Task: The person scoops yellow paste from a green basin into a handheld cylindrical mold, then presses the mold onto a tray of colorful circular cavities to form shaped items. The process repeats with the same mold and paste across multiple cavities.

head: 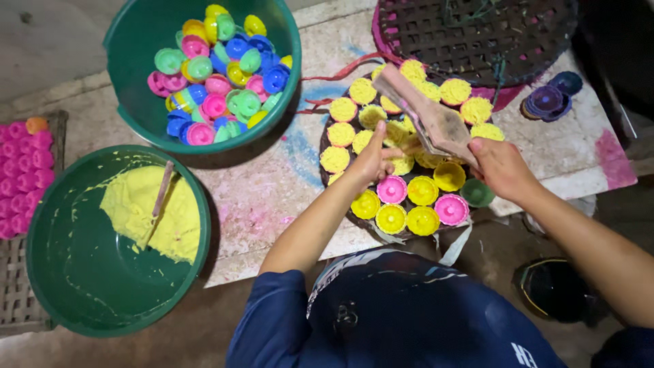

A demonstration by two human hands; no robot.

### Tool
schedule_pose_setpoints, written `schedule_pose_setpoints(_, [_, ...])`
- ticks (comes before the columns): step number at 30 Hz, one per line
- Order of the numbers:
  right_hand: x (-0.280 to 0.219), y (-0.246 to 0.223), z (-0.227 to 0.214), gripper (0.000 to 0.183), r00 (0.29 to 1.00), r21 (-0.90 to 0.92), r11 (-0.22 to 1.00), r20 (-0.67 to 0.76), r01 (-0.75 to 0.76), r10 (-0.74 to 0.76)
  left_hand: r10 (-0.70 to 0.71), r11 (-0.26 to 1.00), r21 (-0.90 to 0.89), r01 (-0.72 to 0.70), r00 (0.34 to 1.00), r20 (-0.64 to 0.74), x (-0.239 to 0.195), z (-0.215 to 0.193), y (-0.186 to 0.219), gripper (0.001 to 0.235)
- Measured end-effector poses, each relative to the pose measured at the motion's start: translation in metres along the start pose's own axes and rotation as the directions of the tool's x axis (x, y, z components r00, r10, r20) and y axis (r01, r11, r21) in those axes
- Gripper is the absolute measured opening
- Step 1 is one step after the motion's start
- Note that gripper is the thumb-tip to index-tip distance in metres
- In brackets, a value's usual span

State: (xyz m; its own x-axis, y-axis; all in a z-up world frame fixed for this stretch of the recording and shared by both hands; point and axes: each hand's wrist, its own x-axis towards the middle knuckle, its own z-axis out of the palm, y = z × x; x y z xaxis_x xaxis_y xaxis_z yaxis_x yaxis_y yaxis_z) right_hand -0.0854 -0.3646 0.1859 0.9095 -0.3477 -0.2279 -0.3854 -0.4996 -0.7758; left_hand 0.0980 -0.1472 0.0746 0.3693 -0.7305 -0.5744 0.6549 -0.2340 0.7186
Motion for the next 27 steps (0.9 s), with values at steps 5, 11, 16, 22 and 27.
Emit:
schedule_pose_setpoints(5, [-0.003, 0.03, 0.005, 0.066, 0.997, 0.146, 0.989, -0.083, 0.011, 0.001, 0.251, 0.912, 0.351, -0.213, 0.966, -0.066, -0.02, 0.004, -0.006, 0.079])
schedule_pose_setpoints(11, [-0.007, 0.04, -0.001, 0.062, 0.996, 0.371, 0.926, -0.066, 0.077, -0.057, 0.68, 0.163, 0.958, -0.237, 0.73, 0.065, -0.088, 0.016, 0.028, 0.081])
schedule_pose_setpoints(16, [-0.033, -0.028, -0.013, 0.048, 0.938, 0.077, 0.939, 0.064, 0.334, -0.339, 0.882, -0.233, 0.864, -0.445, 0.278, 0.381, -0.152, 0.052, 0.085, 0.063])
schedule_pose_setpoints(22, [-0.083, -0.21, -0.039, 0.059, 0.367, -0.262, 0.301, 0.259, 0.917, -0.893, 0.324, 0.237, 0.701, -0.673, 0.735, 0.596, -0.253, 0.116, 0.082, 0.008])
schedule_pose_setpoints(27, [-0.043, -0.281, -0.008, 0.064, -0.157, 0.063, -0.144, 0.49, 0.987, -0.857, 0.325, 0.371, 0.559, -0.741, 0.668, 0.67, -0.31, 0.069, 0.085, 0.051])
